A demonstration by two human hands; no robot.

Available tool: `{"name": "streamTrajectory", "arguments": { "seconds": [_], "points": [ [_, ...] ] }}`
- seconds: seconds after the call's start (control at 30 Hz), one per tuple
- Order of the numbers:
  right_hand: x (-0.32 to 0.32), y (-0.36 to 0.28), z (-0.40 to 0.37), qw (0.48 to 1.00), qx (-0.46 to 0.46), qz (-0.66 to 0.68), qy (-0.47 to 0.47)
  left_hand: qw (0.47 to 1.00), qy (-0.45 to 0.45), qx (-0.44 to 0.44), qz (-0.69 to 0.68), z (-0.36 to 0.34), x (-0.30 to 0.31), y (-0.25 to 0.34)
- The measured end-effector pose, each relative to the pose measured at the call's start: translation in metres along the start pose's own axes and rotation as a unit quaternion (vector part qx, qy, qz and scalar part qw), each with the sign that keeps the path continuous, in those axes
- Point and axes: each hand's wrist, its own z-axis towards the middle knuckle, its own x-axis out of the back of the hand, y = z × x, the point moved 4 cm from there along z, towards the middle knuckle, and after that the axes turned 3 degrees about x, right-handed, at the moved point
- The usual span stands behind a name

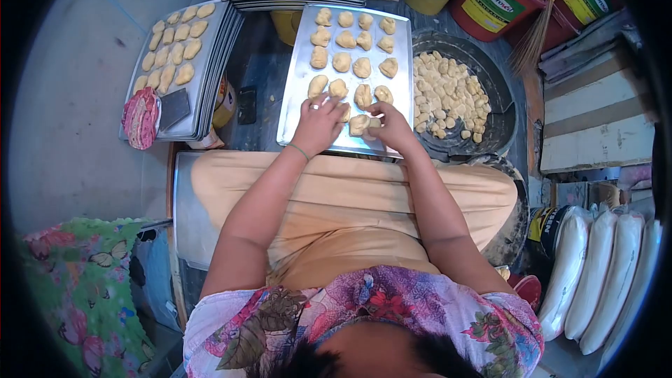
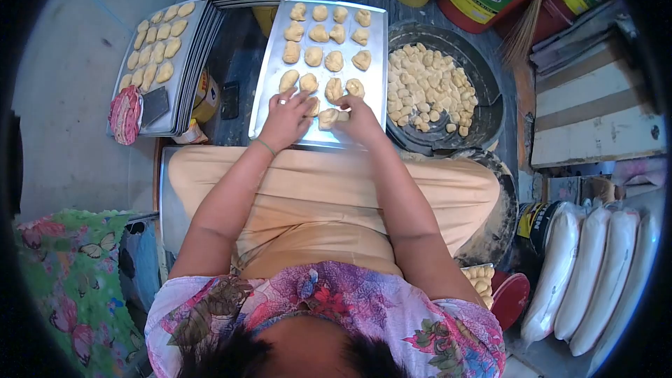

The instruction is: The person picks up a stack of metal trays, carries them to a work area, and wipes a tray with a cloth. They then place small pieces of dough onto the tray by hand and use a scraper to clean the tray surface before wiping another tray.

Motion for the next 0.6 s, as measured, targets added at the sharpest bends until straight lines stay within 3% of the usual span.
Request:
{"name": "streamTrajectory", "arguments": {
  "seconds": [0.07, 0.23, 0.33, 0.47, 0.6],
  "points": [
    [0.013, 0.001, -0.002, 0.997, 0.027, -0.001, 0.068, 1.000, -0.001, -0.011, 0.012, -0.002, -0.006, 0.003],
    [0.034, -0.010, -0.018, 0.982, 0.042, -0.033, 0.179, 0.989, -0.135, 0.062, 0.021, 0.011, 0.008, 0.002],
    [0.017, 0.011, -0.031, 0.993, -0.049, 0.033, 0.100, 0.995, -0.094, 0.045, -0.010, 0.008, 0.013, 0.003],
    [0.018, 0.003, -0.038, 0.974, 0.038, -0.171, 0.144, 0.989, 0.016, 0.135, -0.055, 0.019, 0.012, -0.025],
    [0.016, -0.028, -0.035, 0.956, 0.130, -0.239, 0.108, 0.954, 0.001, 0.282, -0.101, 0.032, 0.007, -0.066]
  ]
}}
